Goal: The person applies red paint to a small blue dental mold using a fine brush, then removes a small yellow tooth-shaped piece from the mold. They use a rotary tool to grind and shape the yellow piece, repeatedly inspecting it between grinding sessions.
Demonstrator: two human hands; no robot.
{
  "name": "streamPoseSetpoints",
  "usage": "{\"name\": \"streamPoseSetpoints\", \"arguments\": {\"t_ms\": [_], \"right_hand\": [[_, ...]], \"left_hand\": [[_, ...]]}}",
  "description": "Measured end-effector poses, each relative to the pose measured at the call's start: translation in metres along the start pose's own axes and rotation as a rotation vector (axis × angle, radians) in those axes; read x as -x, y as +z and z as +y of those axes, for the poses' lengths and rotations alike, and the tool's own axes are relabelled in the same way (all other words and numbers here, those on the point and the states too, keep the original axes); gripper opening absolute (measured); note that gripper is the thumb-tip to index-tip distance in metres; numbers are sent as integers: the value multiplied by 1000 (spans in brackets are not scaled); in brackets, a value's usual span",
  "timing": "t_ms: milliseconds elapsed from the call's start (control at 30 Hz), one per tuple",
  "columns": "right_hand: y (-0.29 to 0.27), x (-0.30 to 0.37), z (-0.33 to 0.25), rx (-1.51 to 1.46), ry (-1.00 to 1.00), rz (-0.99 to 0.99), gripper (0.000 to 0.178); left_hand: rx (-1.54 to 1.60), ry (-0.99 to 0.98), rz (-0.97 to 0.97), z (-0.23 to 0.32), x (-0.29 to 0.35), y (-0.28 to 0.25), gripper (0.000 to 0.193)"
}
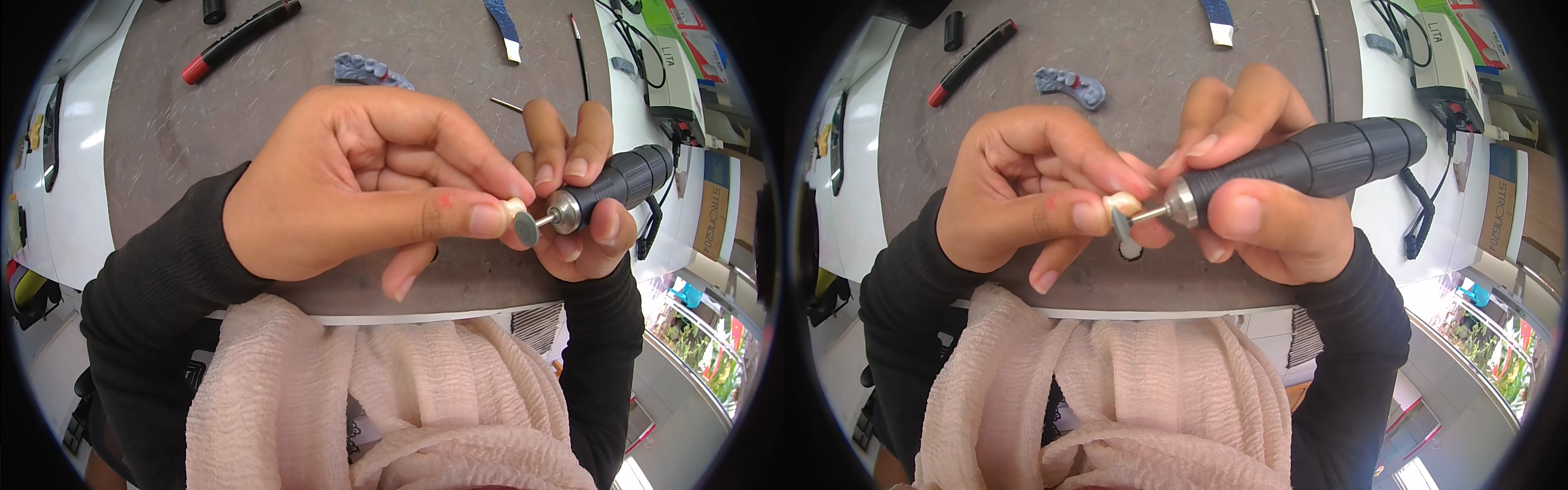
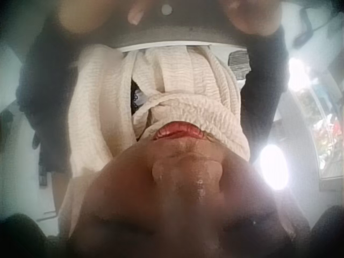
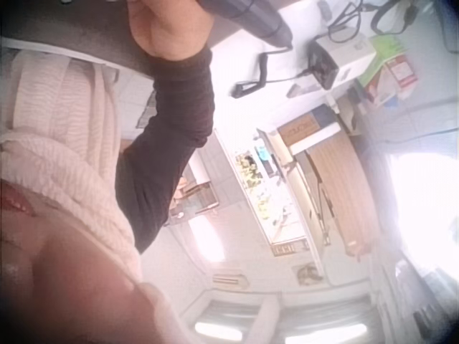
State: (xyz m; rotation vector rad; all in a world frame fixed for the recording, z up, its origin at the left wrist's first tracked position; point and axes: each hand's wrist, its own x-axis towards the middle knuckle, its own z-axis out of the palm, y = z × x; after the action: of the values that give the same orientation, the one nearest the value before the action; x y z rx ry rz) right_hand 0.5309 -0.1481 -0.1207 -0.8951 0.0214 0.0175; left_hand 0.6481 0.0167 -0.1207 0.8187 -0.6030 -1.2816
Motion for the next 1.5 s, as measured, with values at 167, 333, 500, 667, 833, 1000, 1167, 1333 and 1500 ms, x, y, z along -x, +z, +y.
{"name": "streamPoseSetpoints", "arguments": {"t_ms": [167,333,500,667,833,1000,1167,1333,1500], "right_hand": [[1,2,-6,-16,33,65,30],[1,1,-2,-5,26,33,30],[0,2,-3,6,20,59,29],[0,0,-3,-8,46,42,28],[2,1,-5,3,50,39,28],[-2,2,-3,9,32,38,27],[0,1,-3,1,40,16,27],[-4,1,-5,-47,17,13,25],[-12,0,-12,-134,-24,-38,21]], "left_hand": [[0,12,4,-2,0,1,13],[21,-15,-24,0,0,-2,13],[2,-7,-6,-1,-1,0,12],[13,-38,-9,1,0,-1,12],[4,-50,-39,2,-1,-3,12],[16,-26,-21,-2,-1,-3,12],[12,-36,-14,-1,-1,-2,12],[16,-42,-18,0,-2,-3,12],[-35,5,9,-1,-2,-2,14]]}}
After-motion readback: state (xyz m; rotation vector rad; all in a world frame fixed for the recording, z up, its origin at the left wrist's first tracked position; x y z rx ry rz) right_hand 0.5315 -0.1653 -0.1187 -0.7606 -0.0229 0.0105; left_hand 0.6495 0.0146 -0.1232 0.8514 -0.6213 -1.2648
